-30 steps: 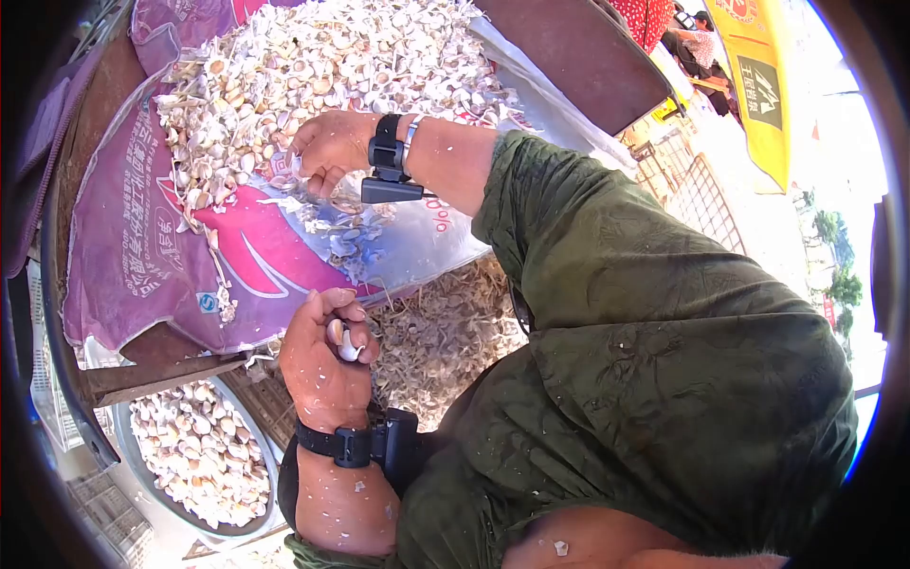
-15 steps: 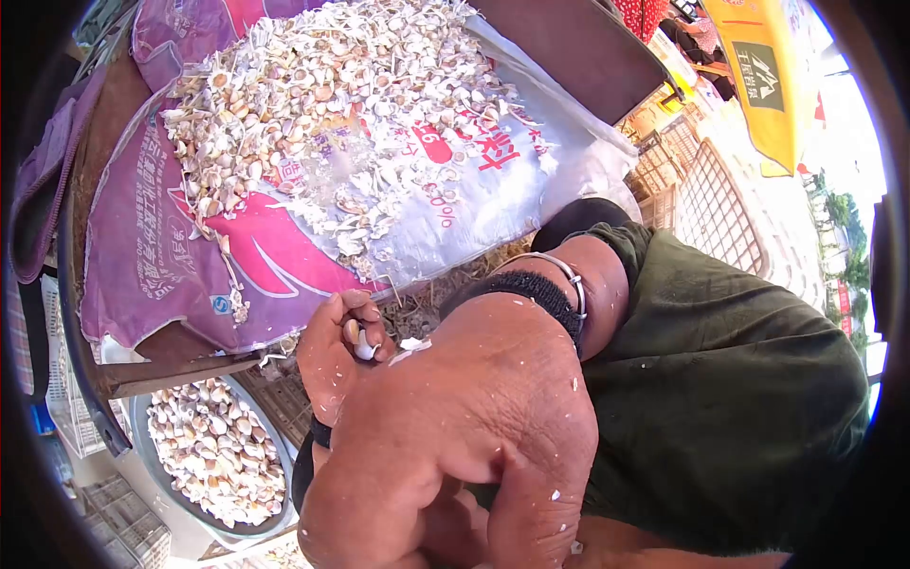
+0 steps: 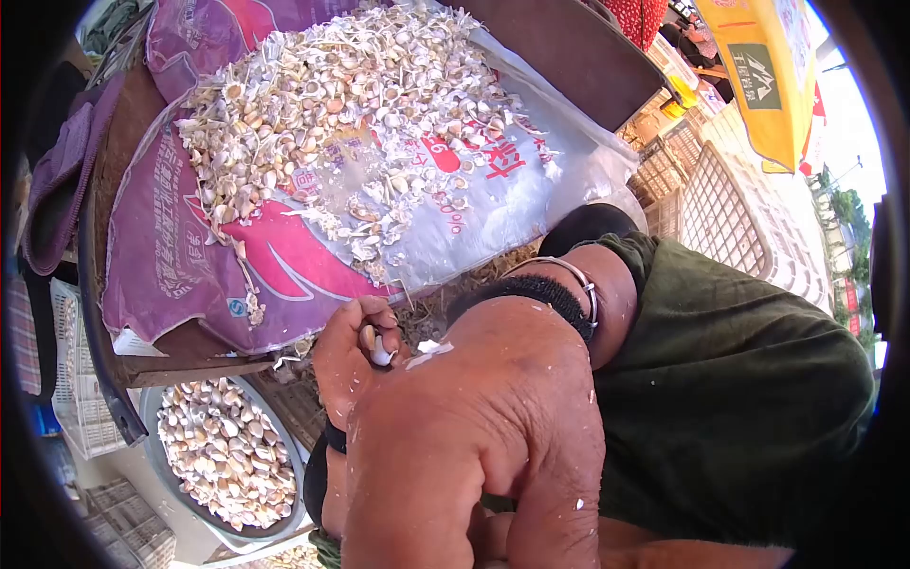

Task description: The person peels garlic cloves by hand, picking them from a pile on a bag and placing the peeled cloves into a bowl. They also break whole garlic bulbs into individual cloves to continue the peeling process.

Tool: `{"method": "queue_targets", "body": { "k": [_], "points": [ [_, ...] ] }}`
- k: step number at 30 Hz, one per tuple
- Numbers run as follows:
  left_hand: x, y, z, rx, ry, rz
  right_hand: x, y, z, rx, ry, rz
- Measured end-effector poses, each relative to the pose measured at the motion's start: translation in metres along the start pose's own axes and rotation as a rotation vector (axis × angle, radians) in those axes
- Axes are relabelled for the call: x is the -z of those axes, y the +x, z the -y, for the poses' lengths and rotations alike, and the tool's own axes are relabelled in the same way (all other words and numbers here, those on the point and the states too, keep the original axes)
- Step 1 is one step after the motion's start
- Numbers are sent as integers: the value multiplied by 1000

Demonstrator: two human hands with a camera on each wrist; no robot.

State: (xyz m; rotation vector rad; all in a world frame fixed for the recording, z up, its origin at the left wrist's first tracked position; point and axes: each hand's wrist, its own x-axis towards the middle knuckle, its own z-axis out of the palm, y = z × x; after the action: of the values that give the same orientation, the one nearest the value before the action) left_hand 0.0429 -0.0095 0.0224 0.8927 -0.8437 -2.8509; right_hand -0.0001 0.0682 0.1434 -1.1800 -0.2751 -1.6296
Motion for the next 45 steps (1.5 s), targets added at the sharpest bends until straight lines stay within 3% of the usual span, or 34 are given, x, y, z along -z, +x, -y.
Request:
{"method": "queue_targets", "body": {
  "k": [1, 3, 7, 9, 10, 12, 16, 19, 21, 24, 25, 27, 28, 29, 36, 38, 39, 41, 42, 43, 45],
  "points": [
    [-3, -5, 1, -69, 26, 10, 4, -1, 2, 5, 5, 15],
    [1, -5, -1, -152, 59, 25, 10, 0, 15, -163, -205, 112],
    [3, 1, 2, -145, 93, 83, 9, -4, 19, -130, -166, 54],
    [-2, -3, 1, -84, -8, 65, 11, -1, 30, -174, -202, 116],
    [-4, -5, -2, -51, -17, 56, 12, -4, 23, -163, -190, 106],
    [-4, -4, -1, -59, 1, 37, 15, -6, 8, 86, -48, 39],
    [2, 1, -2, -108, 85, 74, 17, -12, 14, 67, -55, -19],
    [0, -2, -2, -122, 145, 53, 19, -16, 31, -29, -198, 41],
    [-4, -6, -2, -41, 32, 55, 6, -24, 41, -358, 247, -242],
    [-5, -7, -4, -128, 223, 32, 8, -30, 49, -441, 357, -357],
    [-5, -8, -5, -131, 229, 34, 15, -26, 47, -438, 353, -351],
    [-9, -8, -5, -89, 198, 0, 35, -21, 44, -110, -167, 10],
    [-9, -8, -6, -93, 237, 41, 28, -25, 31, -72, 11, -142],
    [-12, -6, -5, -81, 227, 42, 29, -33, 31, -76, 12, -157],
    [-9, -7, -7, -89, 384, 66, 46, -39, 46, -7, -82, -74],
    [-23, -15, -7, 5, 26, -10, 47, -46, 71, -410, -346, -222],
    [-23, -14, -6, 4, 19, -7, 50, -47, 81, -620, -482, -293],
    [-19, -8, 0, -100, -316, 281, 64, -45, 91, -897, -909, -306],
    [-10, -4, 0, -29, -305, 115, 78, -54, 91, -826, -1034, -259],
    [-4, -2, 0, -27, -310, 111, 91, -57, 90, -751, -1156, -209],
    [4, 1, 0, -64, -215, 172, 114, -48, 103, -820, -1204, -322]
  ]
}}
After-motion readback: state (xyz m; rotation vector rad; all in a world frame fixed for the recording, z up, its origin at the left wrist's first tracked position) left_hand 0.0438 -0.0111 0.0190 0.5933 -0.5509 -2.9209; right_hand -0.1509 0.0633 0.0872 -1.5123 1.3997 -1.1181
